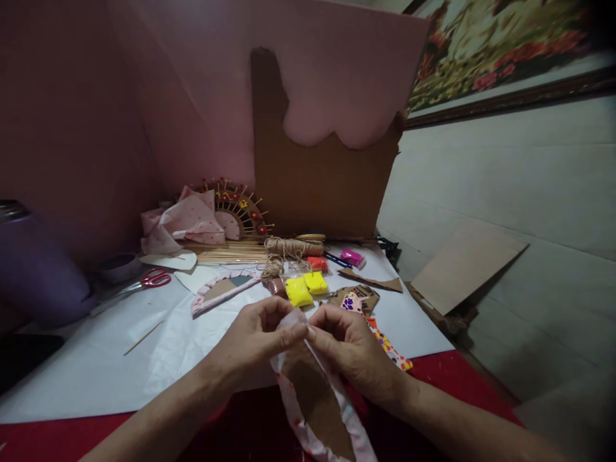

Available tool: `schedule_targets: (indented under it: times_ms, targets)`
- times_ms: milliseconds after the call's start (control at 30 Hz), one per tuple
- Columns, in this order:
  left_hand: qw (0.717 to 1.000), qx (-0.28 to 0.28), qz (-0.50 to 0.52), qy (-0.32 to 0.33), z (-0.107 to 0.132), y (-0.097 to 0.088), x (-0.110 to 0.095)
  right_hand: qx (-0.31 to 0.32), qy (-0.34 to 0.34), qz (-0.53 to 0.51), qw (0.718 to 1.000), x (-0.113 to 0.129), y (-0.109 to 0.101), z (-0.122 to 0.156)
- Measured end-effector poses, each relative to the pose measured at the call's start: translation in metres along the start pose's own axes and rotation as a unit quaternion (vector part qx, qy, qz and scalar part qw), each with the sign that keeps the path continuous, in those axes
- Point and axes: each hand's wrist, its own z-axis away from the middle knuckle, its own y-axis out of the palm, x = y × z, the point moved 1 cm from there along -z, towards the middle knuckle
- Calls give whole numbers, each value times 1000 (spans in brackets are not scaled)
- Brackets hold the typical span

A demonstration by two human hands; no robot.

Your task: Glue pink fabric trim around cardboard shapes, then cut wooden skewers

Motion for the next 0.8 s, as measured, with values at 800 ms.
schedule_targets:
  times_ms: [800]
  targets:
    - [893, -92, -374, 232, 7, -1, 2, 6, 102, -58, 993, -1, 4, -2]
